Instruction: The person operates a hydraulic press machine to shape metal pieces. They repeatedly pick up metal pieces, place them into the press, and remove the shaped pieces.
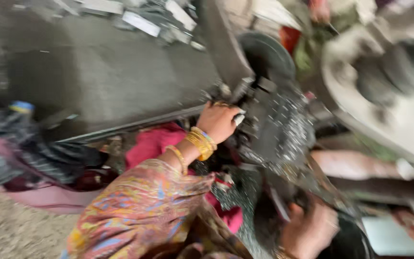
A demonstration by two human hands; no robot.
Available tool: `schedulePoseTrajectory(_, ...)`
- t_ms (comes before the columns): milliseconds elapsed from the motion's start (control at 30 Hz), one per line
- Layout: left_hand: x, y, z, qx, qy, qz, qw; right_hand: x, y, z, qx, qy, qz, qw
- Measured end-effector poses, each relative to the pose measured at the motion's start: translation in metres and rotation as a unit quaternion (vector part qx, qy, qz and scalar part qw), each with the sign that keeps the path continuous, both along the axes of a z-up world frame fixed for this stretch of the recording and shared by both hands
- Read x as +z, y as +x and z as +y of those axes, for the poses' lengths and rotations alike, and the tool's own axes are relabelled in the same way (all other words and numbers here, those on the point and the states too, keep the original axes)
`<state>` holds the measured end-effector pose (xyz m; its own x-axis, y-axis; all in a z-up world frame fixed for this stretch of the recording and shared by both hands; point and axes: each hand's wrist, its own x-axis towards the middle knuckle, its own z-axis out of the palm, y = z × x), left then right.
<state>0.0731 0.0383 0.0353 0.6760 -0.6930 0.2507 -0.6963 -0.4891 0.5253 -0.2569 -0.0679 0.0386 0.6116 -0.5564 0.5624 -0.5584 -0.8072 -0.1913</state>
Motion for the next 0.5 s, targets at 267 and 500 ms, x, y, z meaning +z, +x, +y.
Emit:
schedulePoseTrajectory(267,-0.013,0.258,0.137,0.344,0.101,-0.115,0.926,-0.040,0.071,-0.031,0.010,0.082,-0.098,0.992)
schedulePoseTrajectory(500,0.017,0.458,0.205,0.418,0.180,0.002,0.890,-0.079,0.134,-0.062,-0.029,0.153,-0.050,0.986)
